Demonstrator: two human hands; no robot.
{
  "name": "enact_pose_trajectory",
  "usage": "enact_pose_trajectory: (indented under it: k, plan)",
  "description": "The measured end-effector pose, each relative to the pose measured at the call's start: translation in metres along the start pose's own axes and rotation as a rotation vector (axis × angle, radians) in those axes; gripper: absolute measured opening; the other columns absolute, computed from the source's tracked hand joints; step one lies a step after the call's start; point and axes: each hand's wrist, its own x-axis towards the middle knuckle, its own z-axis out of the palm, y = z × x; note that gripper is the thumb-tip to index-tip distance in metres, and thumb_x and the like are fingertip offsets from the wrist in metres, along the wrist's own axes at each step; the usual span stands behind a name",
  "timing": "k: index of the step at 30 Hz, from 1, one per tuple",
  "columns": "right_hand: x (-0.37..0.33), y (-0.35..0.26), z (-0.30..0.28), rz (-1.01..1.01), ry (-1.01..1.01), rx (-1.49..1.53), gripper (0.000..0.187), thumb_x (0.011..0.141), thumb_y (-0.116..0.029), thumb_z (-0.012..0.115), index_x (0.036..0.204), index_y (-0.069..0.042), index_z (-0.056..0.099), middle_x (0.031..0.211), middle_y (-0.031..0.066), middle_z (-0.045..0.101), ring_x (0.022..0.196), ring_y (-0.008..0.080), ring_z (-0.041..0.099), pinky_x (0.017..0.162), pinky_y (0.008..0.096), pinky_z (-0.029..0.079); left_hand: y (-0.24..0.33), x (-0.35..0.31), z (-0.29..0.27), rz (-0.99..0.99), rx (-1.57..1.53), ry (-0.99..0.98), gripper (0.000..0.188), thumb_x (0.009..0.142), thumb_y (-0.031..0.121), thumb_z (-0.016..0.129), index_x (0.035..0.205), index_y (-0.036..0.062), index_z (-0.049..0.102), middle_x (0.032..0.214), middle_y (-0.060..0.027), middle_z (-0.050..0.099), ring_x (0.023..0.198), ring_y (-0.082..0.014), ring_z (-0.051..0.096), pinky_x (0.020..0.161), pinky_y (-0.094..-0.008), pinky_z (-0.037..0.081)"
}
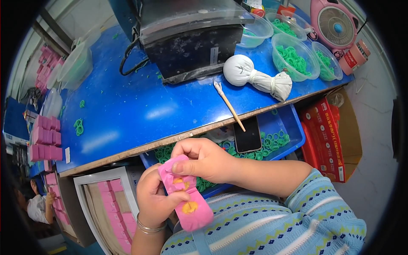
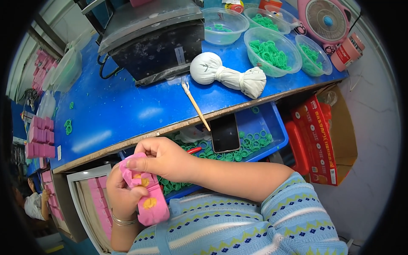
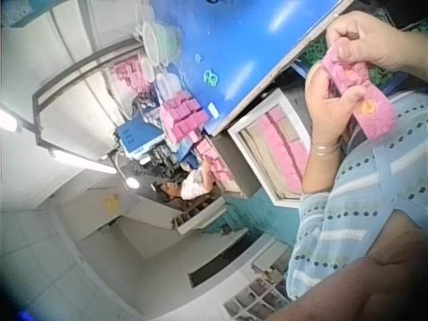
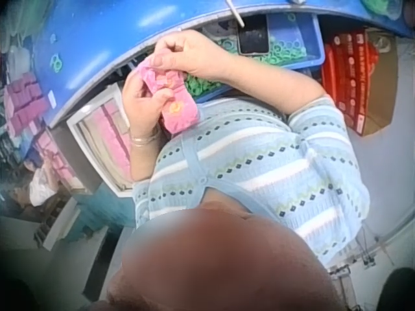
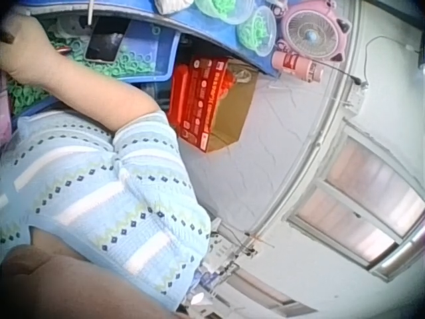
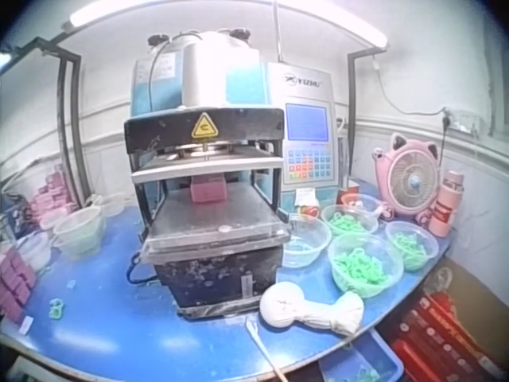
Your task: Assembling small green rubber components into pink plastic molds using specialized tools.
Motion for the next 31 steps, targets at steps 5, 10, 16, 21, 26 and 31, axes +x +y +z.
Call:
enact_pose_trajectory:
  k: [5, 10, 16, 21, 26, 31]
  plan:
    - [-0.005, 0.009, 0.007, -0.096, 0.072, -0.121, 0.028, 0.089, -0.019, 0.059, 0.105, -0.001, 0.048, 0.097, 0.0057, 0.056, 0.086, 0.0081, 0.054, 0.075, 0.0228, 0.046, -0.007, -0.001, 0.008, 0.034, -0.020, 0.174, 0.043, 0.073, 0.030, 0.075, 0.094, -0.0035, 0.058, 0.084, -0.0054, 0.051, 0.075, -0.0136, 0.049, 0.070, -0.0245, 0.041]
    - [-0.014, -0.005, 0.002, 0.023, 0.036, -0.150, 0.024, 0.085, -0.015, 0.064, 0.099, -0.002, 0.050, 0.092, 0.0031, 0.054, 0.080, 0.0073, 0.050, 0.067, 0.0231, 0.044, -0.001, 0.000, 0.008, 0.021, -0.122, 0.211, 0.032, 0.078, 0.019, 0.070, 0.093, -0.0030, 0.053, 0.089, -0.0062, 0.050, 0.079, -0.0128, 0.049, 0.074, -0.0244, 0.041]
    - [-0.023, -0.018, 0.000, -0.098, -0.011, -0.755, 0.022, 0.081, -0.011, 0.069, 0.093, -0.002, 0.053, 0.093, 0.0038, 0.055, 0.085, 0.0069, 0.054, 0.065, 0.0210, 0.047, -0.004, 0.000, 0.003, -0.208, -0.482, 0.112, 0.036, 0.080, 0.019, 0.070, 0.100, -0.0052, 0.053, 0.096, -0.0081, 0.057, 0.084, -0.0134, 0.055, 0.076, -0.0252, 0.044]
    - [-0.024, -0.004, -0.002, -0.046, 0.053, -0.457, 0.024, 0.077, -0.008, 0.072, 0.091, -0.002, 0.053, 0.088, 0.0031, 0.056, 0.072, 0.0055, 0.054, 0.056, 0.0187, 0.042, -0.002, 0.003, 0.002, -0.292, -0.542, 0.061, 0.037, 0.078, 0.015, 0.070, 0.105, -0.0047, 0.053, 0.101, -0.0089, 0.059, 0.090, -0.0144, 0.058, 0.079, -0.0266, 0.047]
    - [-0.024, -0.001, -0.001, -0.034, 0.111, -0.381, 0.035, 0.071, -0.022, 0.078, 0.078, -0.004, 0.049, 0.067, 0.0012, 0.047, 0.055, 0.0069, 0.040, 0.048, 0.0228, 0.033, 0.006, 0.010, 0.000, -0.344, -0.506, -0.013, 0.044, 0.076, 0.011, 0.071, 0.112, -0.0035, 0.049, 0.099, -0.0083, 0.059, 0.091, -0.0140, 0.058, 0.080, -0.0262, 0.048]
    - [-0.023, 0.008, -0.002, -0.089, 0.040, -0.420, 0.039, 0.072, -0.025, 0.078, 0.081, -0.004, 0.047, 0.067, 0.0019, 0.046, 0.054, 0.0085, 0.040, 0.047, 0.0236, 0.034, -0.012, 0.003, -0.004, -0.410, -0.784, -0.088, 0.048, 0.077, 0.015, 0.071, 0.115, -0.0036, 0.048, 0.101, -0.0103, 0.059, 0.093, -0.0162, 0.058, 0.083, -0.0286, 0.047]
